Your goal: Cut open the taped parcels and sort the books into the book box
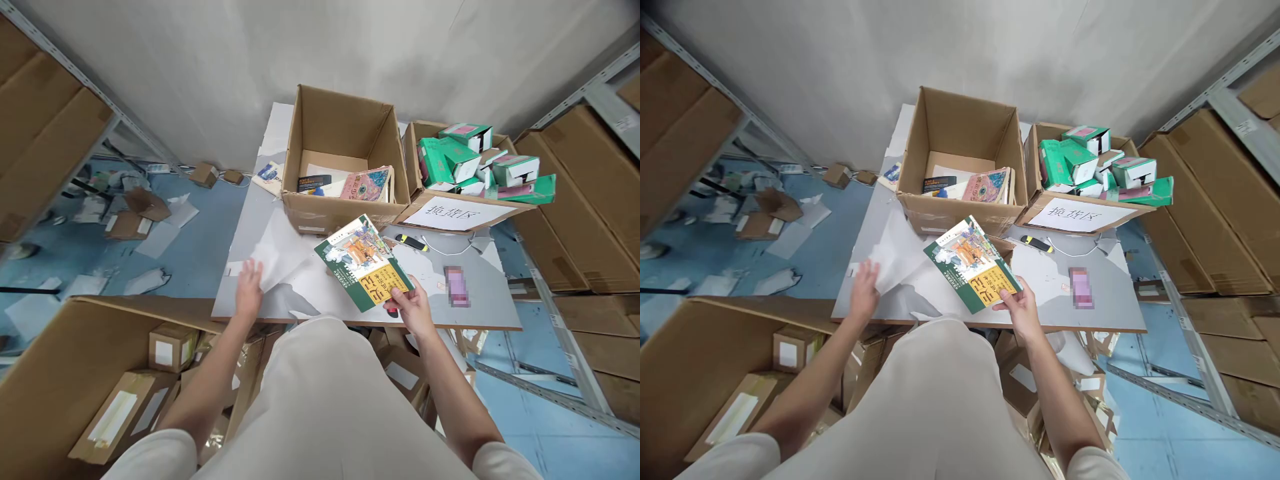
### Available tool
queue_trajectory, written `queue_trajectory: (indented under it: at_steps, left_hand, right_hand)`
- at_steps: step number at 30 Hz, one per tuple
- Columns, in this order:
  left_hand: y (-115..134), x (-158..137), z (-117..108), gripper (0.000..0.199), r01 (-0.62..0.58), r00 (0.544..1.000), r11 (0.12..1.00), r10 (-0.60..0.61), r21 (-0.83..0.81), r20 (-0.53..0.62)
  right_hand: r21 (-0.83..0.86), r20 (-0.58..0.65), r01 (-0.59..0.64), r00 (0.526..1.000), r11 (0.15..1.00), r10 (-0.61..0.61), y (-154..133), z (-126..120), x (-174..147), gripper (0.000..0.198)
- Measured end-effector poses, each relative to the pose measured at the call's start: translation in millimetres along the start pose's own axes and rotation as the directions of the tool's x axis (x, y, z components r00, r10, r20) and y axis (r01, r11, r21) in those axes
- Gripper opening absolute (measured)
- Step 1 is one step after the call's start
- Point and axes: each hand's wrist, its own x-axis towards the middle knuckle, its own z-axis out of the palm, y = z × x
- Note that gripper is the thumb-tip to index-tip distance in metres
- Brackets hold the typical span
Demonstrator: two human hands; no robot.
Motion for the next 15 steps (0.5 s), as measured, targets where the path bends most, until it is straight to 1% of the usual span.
queue_trajectory:
  at_steps: [1, 2, 3, 4, 5, 6, 7, 8, 9, 10, 11, 12, 13, 14, 15]
  left_hand:
    - [-2, -2, 20, 0.070, -0.004, 0.985, 0.997, -0.008, 0.073, 0.173]
    - [-2, -4, 39, 0.071, -0.015, 0.941, 0.991, -0.030, 0.130, 0.337]
    - [0, -5, 56, 0.074, -0.029, 0.880, 0.985, -0.055, 0.170, 0.473]
    - [4, -6, 69, 0.079, -0.037, 0.841, 0.981, -0.072, 0.189, 0.536]
    - [9, -5, 78, 0.085, -0.023, 0.811, 0.979, -0.101, 0.203, 0.577]
    - [14, -4, 81, 0.087, 0.019, 0.806, 0.979, -0.134, 0.201, 0.577]
    - [21, 0, 79, 0.087, 0.085, 0.825, 0.981, -0.168, 0.176, 0.540]
    - [29, 4, 72, 0.082, 0.158, 0.858, 0.981, -0.193, 0.115, 0.475]
    - [39, 11, 60, 0.076, 0.220, 0.899, 0.975, -0.205, 0.005, 0.388]
    - [51, 19, 44, 0.071, 0.235, 0.941, 0.960, -0.186, -0.154, 0.281]
    - [65, 27, 26, 0.071, 0.184, 0.976, 0.922, -0.131, -0.341, 0.172]
    - [81, 35, 6, 0.074, 0.103, 0.992, 0.845, -0.051, -0.524, 0.112]
    - [98, 42, -13, 0.078, 0.038, 0.993, 0.735, 0.046, -0.677, 0.106]
    - [116, 47, -31, 0.080, 0.033, 0.973, 0.620, 0.159, -0.784, 0.166]
    - [133, 49, -46, 0.079, 0.067, 0.937, 0.539, 0.255, -0.839, 0.238]
  right_hand:
    - [-0.005, -0.005, 0.028, 1.000, 1.000, -0.028, -4, -3, 4, 0.041]
    - [-0.010, -0.009, 0.061, 0.998, 0.998, -0.061, -8, -6, 9, 0.043]
    - [-0.016, -0.012, 0.096, 0.995, 0.995, -0.096, -14, -8, 14, 0.045]
    - [-0.024, -0.010, 0.131, 0.991, 0.991, -0.131, -19, -11, 21, 0.047]
    - [-0.034, -0.004, 0.166, 0.986, 0.986, -0.166, -25, -13, 27, 0.050]
    - [-0.048, 0.010, 0.197, 0.980, 0.979, -0.197, -32, -16, 34, 0.051]
    - [-0.067, 0.033, 0.226, 0.974, 0.972, -0.224, -39, -18, 41, 0.053]
    - [-0.091, 0.064, 0.250, 0.967, 0.964, -0.245, -47, -21, 48, 0.054]
    - [-0.122, 0.106, 0.269, 0.960, 0.955, -0.257, -57, -22, 55, 0.054]
    - [-0.157, 0.157, 0.287, 0.952, 0.945, -0.263, -67, -23, 62, 0.055]
    - [-0.190, 0.219, 0.306, 0.939, 0.933, -0.264, -78, -22, 70, 0.055]
    - [-0.219, 0.290, 0.329, 0.921, 0.919, -0.260, -90, -19, 78, 0.056]
    - [-0.242, 0.366, 0.356, 0.895, 0.902, -0.255, -103, -15, 86, 0.057]
    - [-0.261, 0.443, 0.386, 0.862, 0.885, -0.246, -115, -9, 94, 0.057]
    - [-0.273, 0.512, 0.415, 0.826, 0.868, -0.234, -126, -1, 102, 0.058]
